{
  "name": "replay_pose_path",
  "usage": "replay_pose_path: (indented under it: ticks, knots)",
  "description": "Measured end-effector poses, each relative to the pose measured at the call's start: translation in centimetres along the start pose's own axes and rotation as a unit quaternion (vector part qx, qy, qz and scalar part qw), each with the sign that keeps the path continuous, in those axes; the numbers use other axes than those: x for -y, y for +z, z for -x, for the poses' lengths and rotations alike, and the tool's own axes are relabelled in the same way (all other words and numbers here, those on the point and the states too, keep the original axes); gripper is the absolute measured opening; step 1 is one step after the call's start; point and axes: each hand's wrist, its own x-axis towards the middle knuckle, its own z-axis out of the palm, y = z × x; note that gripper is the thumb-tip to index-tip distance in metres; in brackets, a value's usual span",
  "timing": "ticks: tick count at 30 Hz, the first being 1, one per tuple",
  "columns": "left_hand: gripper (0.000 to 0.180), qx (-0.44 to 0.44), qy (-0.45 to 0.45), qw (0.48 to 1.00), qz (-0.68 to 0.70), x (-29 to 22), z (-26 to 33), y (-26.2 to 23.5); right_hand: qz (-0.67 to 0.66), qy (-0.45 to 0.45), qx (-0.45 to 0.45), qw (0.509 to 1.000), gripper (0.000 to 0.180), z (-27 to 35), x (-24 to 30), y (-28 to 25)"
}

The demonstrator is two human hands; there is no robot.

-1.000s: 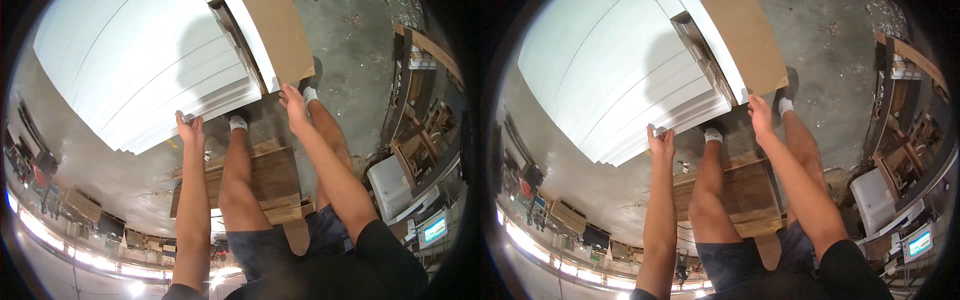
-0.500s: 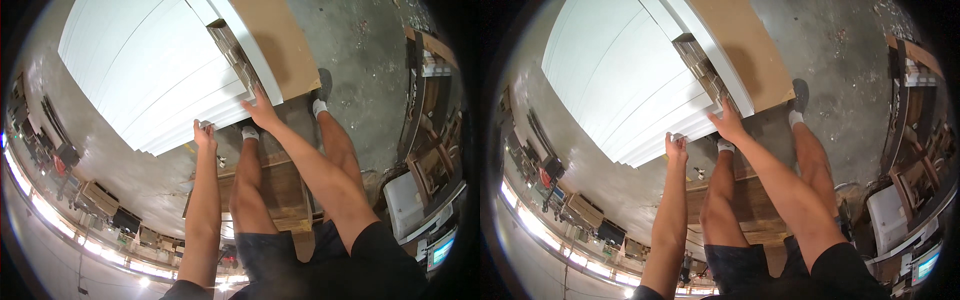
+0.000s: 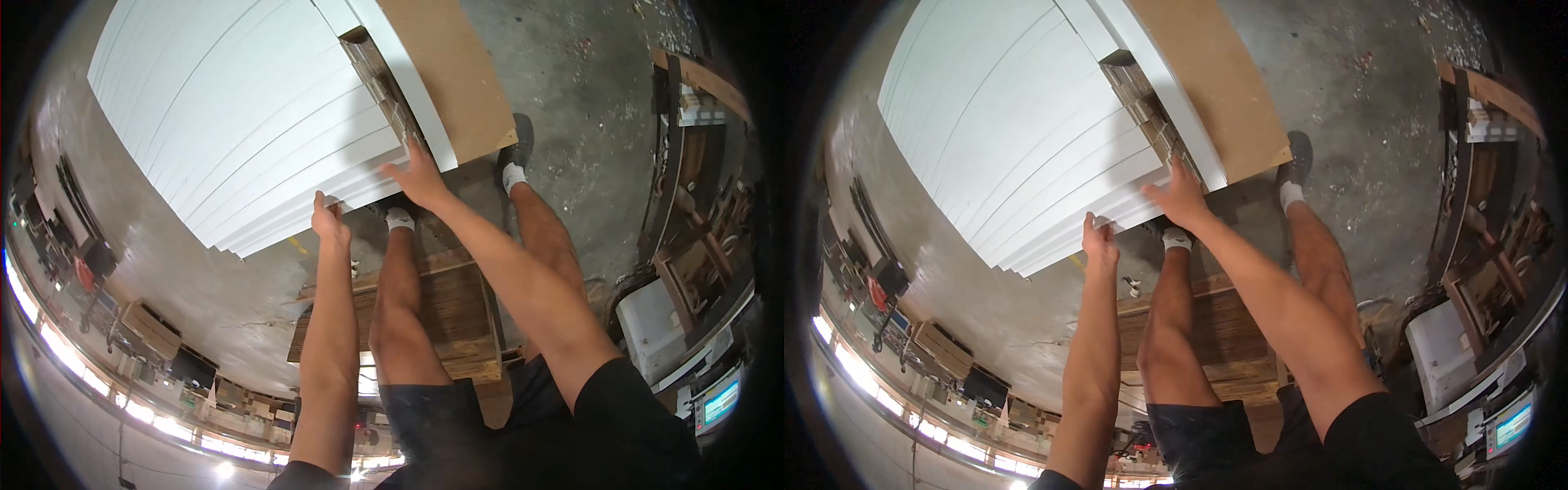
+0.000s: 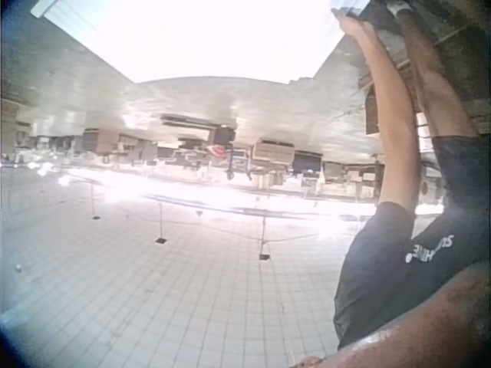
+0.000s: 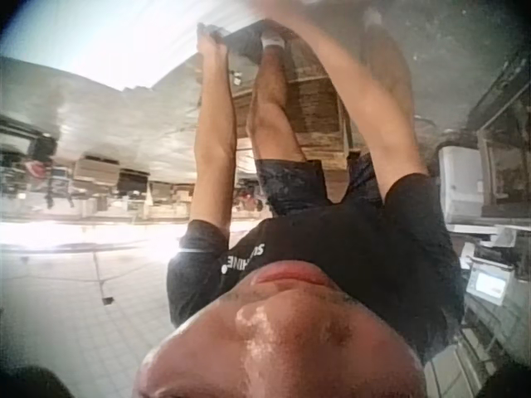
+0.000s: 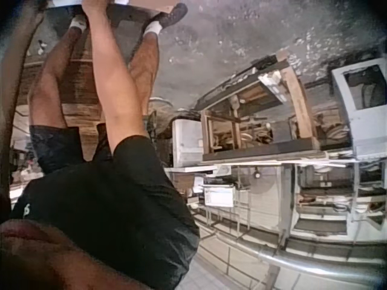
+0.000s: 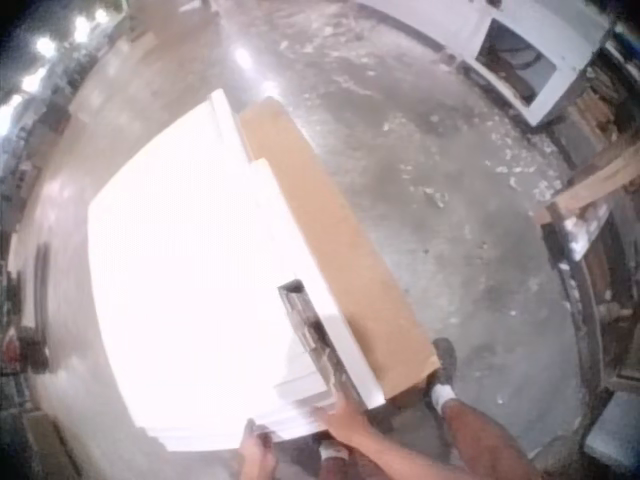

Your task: The person picks up white slats from a stack, places them on a workbench to scrape and wipe the ends with a hand tool and a block, and then stacks them back on a pallet.

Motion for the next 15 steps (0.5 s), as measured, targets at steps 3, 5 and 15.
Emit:
replay_pose_path:
  ticks: [3,5,15]
  knots:
    - [0.048,0.03,0.008,1.0,0.002,0.1,-0.2,-1.6,-0.079,-0.002,-0.002,0.997,0.109,-1.1,2.0,-1.6]
    - [0.048,0.049,0.01,0.999,-0.002,0.6,0.1,-2.3,-0.12,-0.011,-0.035,0.992,0.113,-2.3,4.2,-2.8]
    - [0.067,0.133,0.046,0.976,-0.169,4.6,6.0,-12.2,-0.08,-0.025,-0.059,0.995,0.092,0.5,1.0,-7.9]
